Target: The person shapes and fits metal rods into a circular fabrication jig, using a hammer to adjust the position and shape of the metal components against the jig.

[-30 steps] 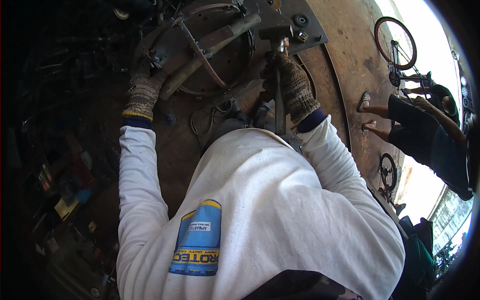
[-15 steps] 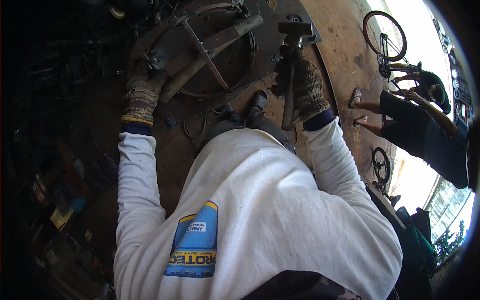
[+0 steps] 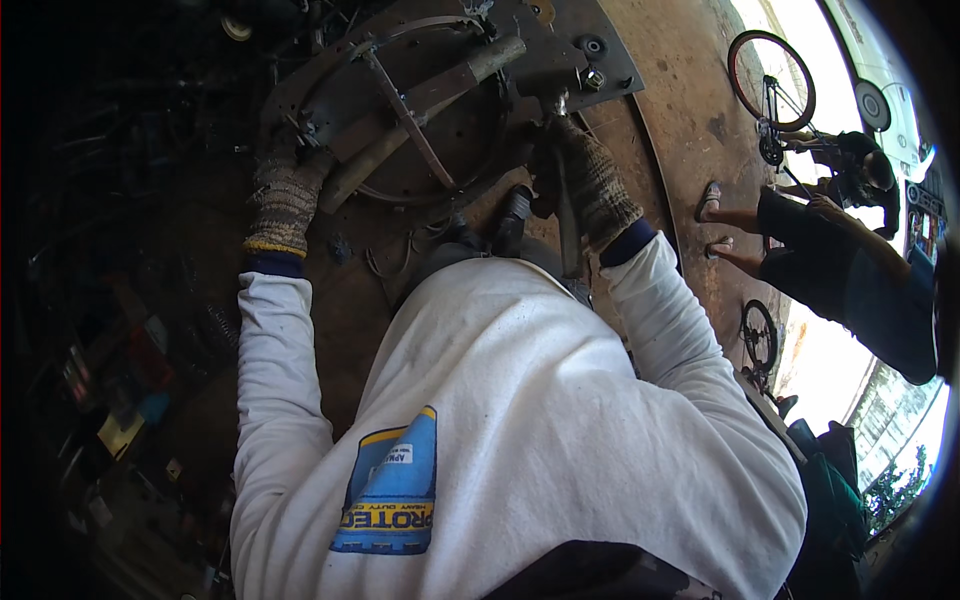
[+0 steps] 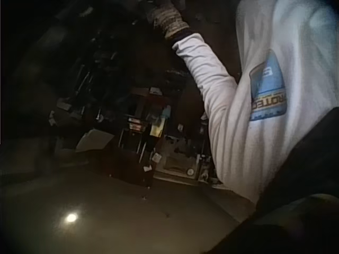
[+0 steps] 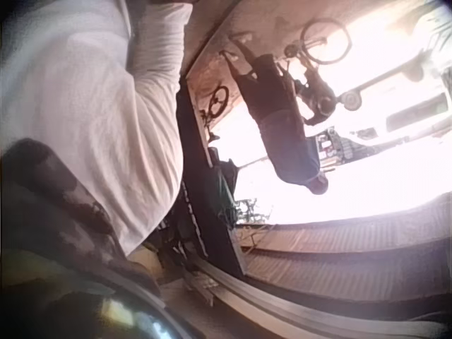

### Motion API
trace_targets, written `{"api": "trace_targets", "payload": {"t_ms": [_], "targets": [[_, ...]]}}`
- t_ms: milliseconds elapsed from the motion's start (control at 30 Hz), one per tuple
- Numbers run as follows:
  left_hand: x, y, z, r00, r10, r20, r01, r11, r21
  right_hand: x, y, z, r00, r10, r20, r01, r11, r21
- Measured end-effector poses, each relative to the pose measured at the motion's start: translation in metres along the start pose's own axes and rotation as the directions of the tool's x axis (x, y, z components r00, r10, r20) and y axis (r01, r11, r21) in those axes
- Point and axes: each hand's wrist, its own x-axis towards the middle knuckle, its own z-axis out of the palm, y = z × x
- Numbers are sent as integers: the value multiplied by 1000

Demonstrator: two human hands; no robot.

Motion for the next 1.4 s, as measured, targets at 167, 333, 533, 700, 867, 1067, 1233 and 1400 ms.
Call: {"api": "trace_targets", "payload": {"t_ms": [167, 333, 533, 700, 867, 1067, 1233, 1400], "targets": [[-3, -1, -2, 999, 30, -22, -29, 999, 28, 2, -5, -15, 996, -33, 80, 22, 989, 145], [0, 4, -1, 999, -30, 17, 30, 999, 23, 3, 17, 2, 990, -118, 78, 126, 987, -103], [-1, -1, 1, 999, 25, -25, -24, 998, 58, -8, -2, -1, 998, -61, 20, 61, 998, -6], [-2, 1, 2, 1000, -30, 7, 30, 999, 42, 5, 12, -5, 997, -77, 27, 77, 997, 18], [-2, 5, -3, 996, -77, 53, 74, 996, 48, -8, 0, -2, 993, -99, 62, 94, 992, 85], [0, -3, 5, 1000, 11, -8, -11, 999, 46, -6, -4, 0, 999, 36, 36, -32, 993, -113], [2, -1, 4, 999, 23, -43, -20, 997, 70, 4, 6, 3, 997, -64, 38, 62, 997, 48], [1, 0, -1, 998, 40, -55, -43, 998, -40, -3, -3, 3, 996, 48, 78, -43, 997, -67]]}}
